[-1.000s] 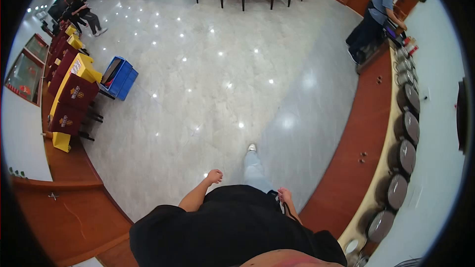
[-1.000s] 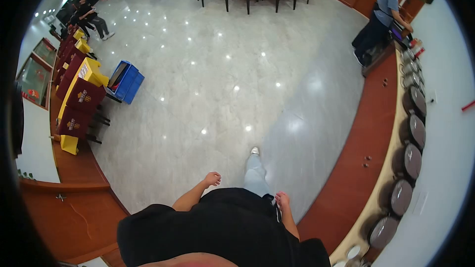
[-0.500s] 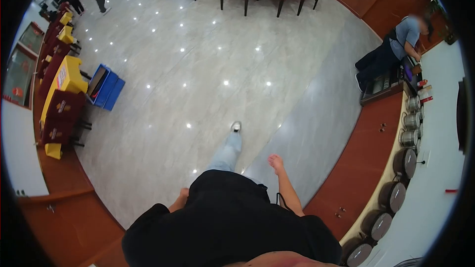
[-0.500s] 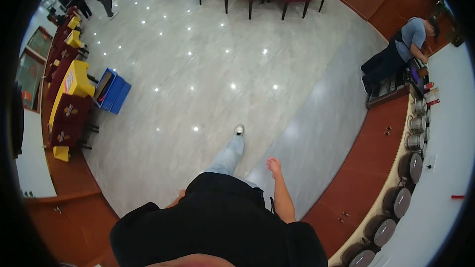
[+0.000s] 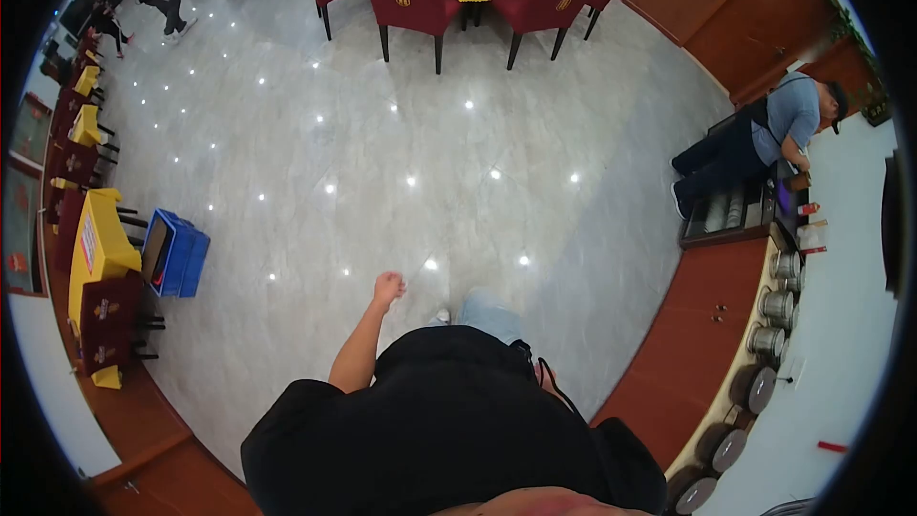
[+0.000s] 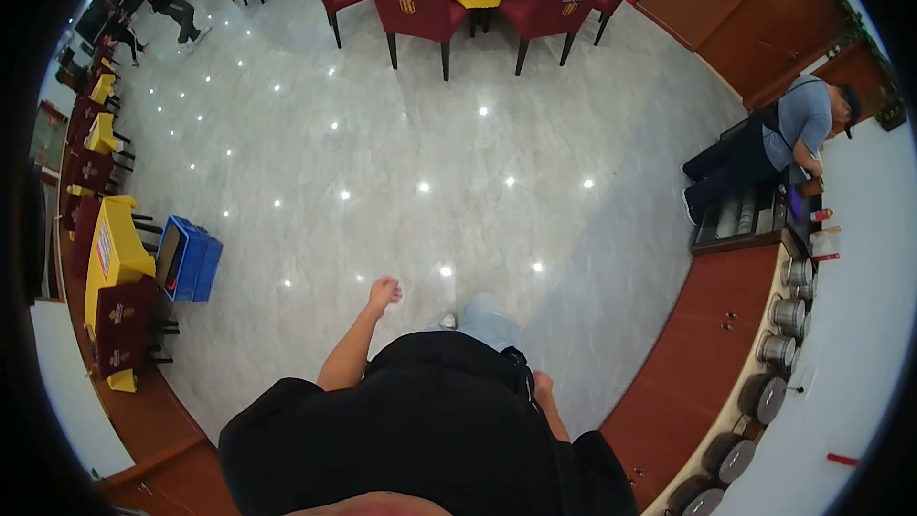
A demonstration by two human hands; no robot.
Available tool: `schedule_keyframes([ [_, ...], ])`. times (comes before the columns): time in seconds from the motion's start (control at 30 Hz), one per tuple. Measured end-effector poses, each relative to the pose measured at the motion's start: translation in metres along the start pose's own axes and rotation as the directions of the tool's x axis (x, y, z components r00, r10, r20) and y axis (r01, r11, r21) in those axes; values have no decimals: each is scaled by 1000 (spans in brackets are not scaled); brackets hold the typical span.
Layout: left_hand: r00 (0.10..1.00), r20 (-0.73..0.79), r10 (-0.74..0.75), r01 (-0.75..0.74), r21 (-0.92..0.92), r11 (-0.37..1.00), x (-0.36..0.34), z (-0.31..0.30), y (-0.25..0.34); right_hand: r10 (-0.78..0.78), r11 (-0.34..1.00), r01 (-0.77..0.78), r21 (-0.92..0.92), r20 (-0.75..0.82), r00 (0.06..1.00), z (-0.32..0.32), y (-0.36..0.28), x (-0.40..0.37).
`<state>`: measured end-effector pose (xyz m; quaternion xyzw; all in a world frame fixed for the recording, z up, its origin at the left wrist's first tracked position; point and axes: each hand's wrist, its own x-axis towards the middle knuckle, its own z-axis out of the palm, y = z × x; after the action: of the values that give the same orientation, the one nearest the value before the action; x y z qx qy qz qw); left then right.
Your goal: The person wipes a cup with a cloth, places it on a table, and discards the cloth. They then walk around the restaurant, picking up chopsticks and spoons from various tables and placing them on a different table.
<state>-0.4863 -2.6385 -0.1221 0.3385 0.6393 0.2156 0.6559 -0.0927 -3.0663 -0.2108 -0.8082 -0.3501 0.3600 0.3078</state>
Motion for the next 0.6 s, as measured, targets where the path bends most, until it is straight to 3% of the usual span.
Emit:
schedule_keyframes([
  [0.1,998,28,57,-59,68,996,79,51,110,390,878,-401,263,94,916,5,-43,95],
  [0.2,999,25,20,-23,146,989,167,78,144,490,770,-540,340,226,842,7,-71,224],
  [0.27,993,88,-80,26,502,864,227,78,142,495,719,-586,375,315,809,-3,-87,320],
  [0.33,952,12,-307,286,331,899,236,76,163,508,607,-670,427,439,741,-12,-114,414],
  [0.37,961,-24,-276,250,500,829,230,77,190,516,531,-717,453,499,697,-15,-121,461],
  [0.4,961,-30,-273,252,497,830,238,75,199,530,473,-747,467,527,664,-24,-139,507],
  [0.43,965,-30,-261,241,494,835,250,69,207,574,533,-661,528,349,741,-39,-209,537],
  [0.47,974,-125,-191,227,448,865,257,70,225,632,548,-680,486,291,718,-56,-250,579],
  [0.5,968,-220,-125,206,400,893,260,75,244,584,561,-646,518,306,752,-70,-273,622],
  [0.57,928,-345,-139,245,287,926,278,82,268,478,600,-545,586,283,831,-95,-308,713],
  [0.6,993,-96,73,35,808,589,307,67,243,429,620,-482,619,247,869,-104,-331,755],
])
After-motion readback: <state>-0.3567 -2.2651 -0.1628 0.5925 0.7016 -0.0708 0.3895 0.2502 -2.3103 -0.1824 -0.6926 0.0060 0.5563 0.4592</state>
